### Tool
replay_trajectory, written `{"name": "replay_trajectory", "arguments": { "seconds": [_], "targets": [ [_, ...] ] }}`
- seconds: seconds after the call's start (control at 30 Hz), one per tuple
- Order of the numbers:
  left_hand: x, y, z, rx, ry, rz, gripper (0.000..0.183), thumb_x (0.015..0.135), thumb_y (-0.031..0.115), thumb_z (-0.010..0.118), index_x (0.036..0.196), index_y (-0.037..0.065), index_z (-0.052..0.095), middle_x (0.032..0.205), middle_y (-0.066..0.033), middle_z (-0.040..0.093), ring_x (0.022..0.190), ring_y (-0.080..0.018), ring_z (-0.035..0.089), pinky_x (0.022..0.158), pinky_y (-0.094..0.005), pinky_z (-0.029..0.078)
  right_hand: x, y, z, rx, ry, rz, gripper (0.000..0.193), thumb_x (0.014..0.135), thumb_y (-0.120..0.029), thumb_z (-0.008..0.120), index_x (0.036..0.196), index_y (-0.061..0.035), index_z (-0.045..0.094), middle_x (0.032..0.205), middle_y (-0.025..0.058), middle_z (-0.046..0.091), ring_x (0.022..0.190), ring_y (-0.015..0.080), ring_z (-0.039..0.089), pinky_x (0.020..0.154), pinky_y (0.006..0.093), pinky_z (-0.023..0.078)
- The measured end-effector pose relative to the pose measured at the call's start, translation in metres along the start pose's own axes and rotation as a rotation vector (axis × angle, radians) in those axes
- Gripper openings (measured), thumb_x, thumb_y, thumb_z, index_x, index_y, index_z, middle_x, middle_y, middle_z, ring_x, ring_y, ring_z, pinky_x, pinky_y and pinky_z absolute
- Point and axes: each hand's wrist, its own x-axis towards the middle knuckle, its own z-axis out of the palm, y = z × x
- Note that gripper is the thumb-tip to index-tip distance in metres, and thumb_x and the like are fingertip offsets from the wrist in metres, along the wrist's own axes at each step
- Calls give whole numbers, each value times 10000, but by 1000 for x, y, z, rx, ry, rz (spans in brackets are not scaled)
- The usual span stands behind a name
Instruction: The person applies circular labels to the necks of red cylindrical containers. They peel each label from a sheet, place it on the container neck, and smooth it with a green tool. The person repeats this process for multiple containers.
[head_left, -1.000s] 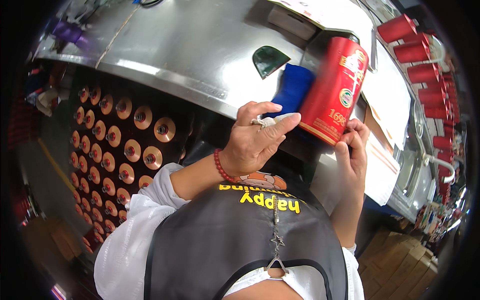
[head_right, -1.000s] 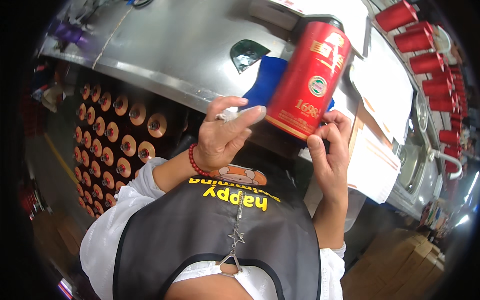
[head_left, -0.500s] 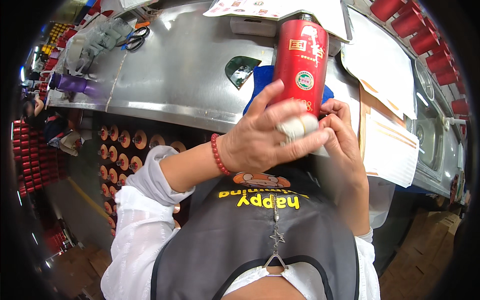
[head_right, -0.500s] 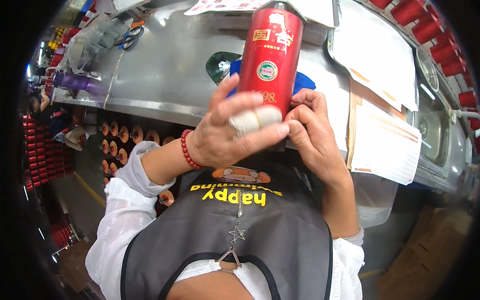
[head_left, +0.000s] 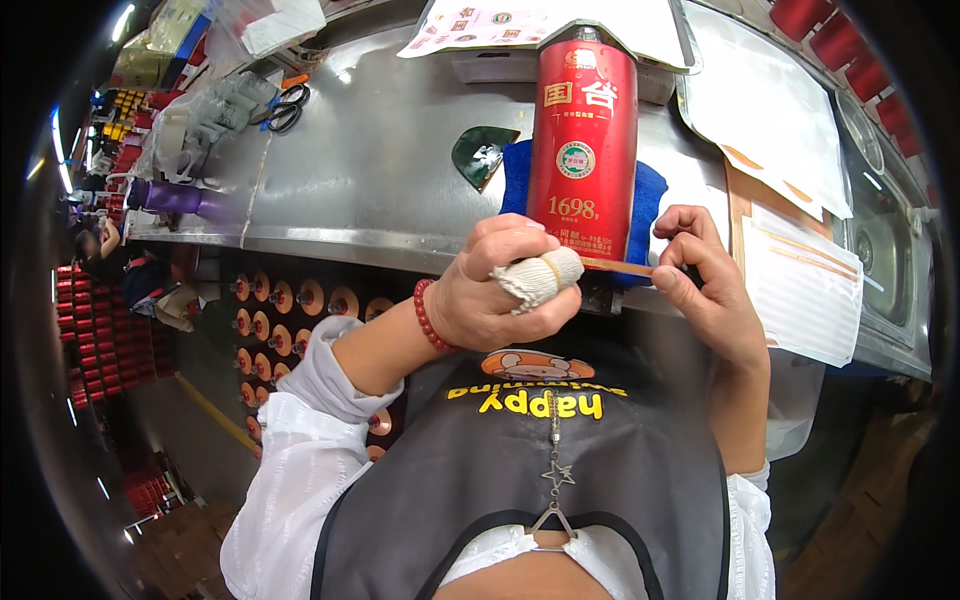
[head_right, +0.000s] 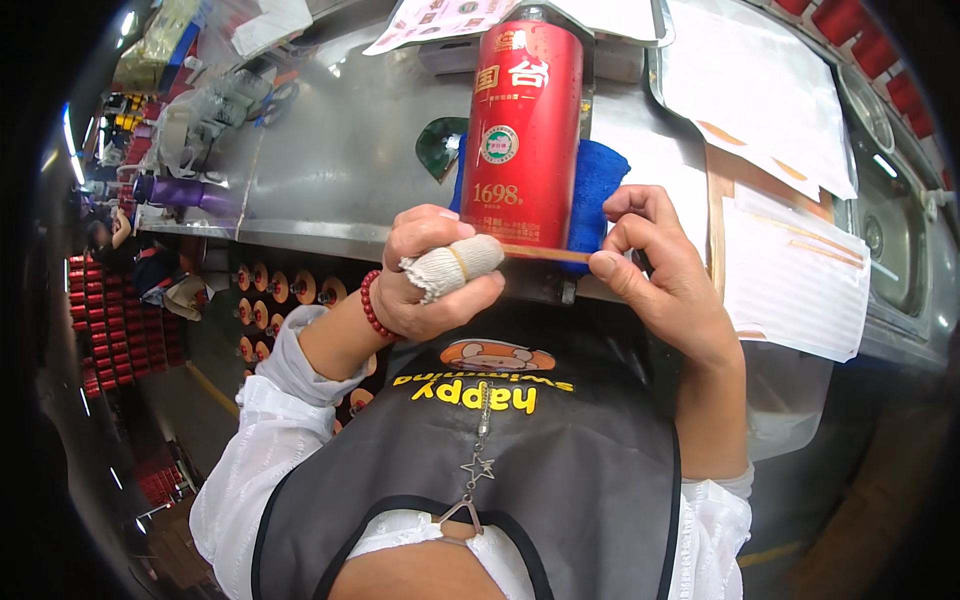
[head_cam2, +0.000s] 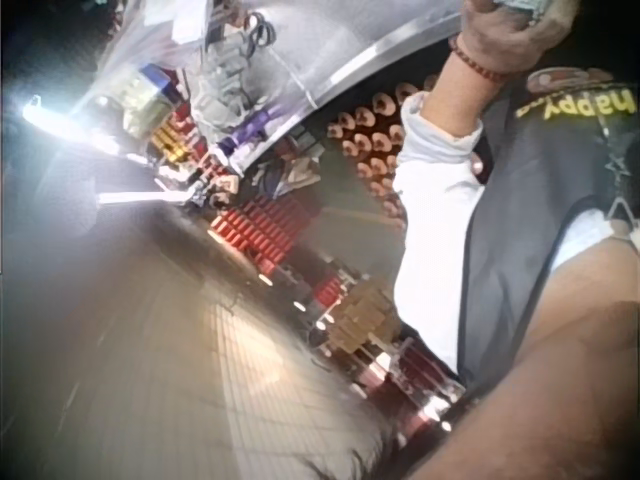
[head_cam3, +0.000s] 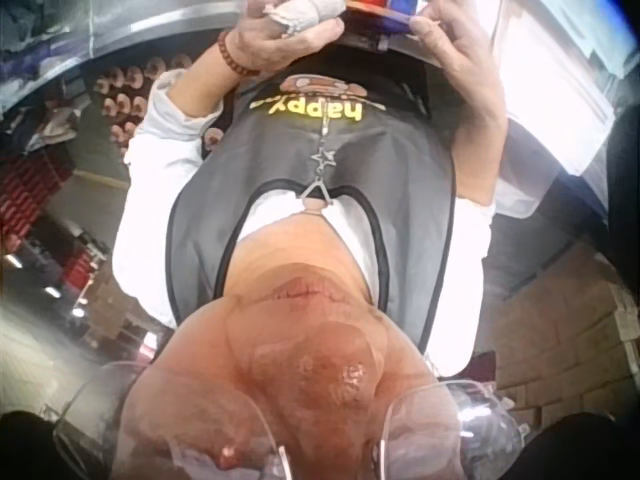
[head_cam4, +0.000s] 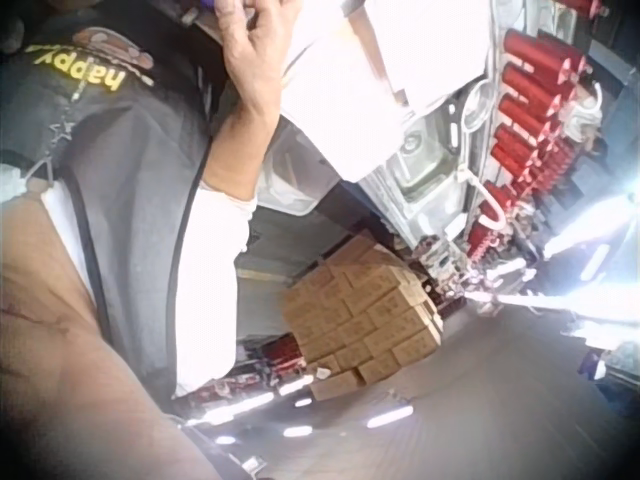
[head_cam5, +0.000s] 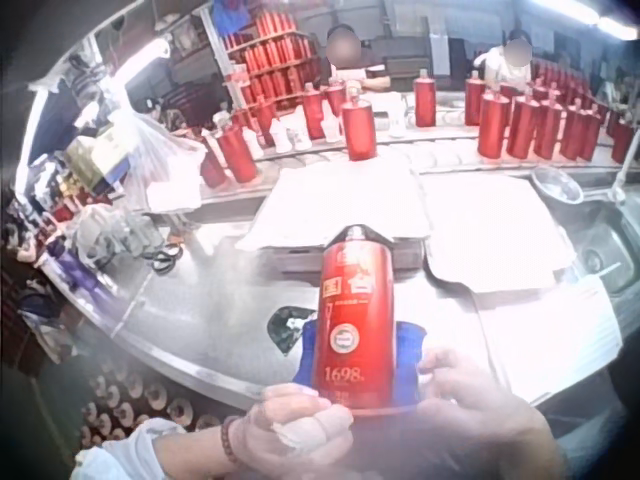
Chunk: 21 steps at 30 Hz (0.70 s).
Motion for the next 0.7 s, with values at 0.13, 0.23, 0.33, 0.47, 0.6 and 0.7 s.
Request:
{"name": "replay_trajectory", "arguments": {
  "seconds": [0.13,0.23,0.33,0.47,0.6,0.7],
  "targets": [
    [13,-5,-1,62,-109,128,255,683,128,742,919,185,665,1067,-2,643,1110,-216,534,927,-371,483,-4,-1,-4,28,3,78,262,938,-241,680,829,-54,532,1182,100,453,1137,215,434,993,319,340],
    [23,-6,1,101,-162,188,248,683,139,717,917,196,662,1086,20,642,1122,-205,520,943,-373,465,-5,-2,-4,15,6,63,255,938,-236,682,838,-48,542,1165,95,457,1105,205,439,961,303,353],
    [17,-10,9,82,-91,152,200,726,163,738,897,214,646,1085,20,610,1100,-199,522,907,-362,461,-5,-2,-5,6,13,24,238,941,-221,684,852,-36,563,1139,88,459,1054,191,451,906,283,382],
    [-4,-9,6,101,-126,133,289,699,144,758,964,215,667,1122,0,578,1093,-205,463,846,-332,437,-6,-4,-10,18,-5,25,235,942,-215,679,850,-34,560,1147,91,461,1071,193,450,911,288,385],
    [13,-16,19,5,-104,197,348,635,88,740,961,172,651,1179,16,596,1014,-180,458,827,-318,391,-7,-3,-10,19,-23,68,221,946,-201,669,852,-33,561,1154,91,462,1072,191,454,905,286,393],
    [8,-16,27,-31,-87,130,350,652,91,731,984,165,648,1151,25,600,993,-180,457,820,-314,393,-7,-4,-10,-8,-5,52,217,946,-200,665,853,-31,564,1152,91,462,1061,188,460,898,283,398]
  ]
}}
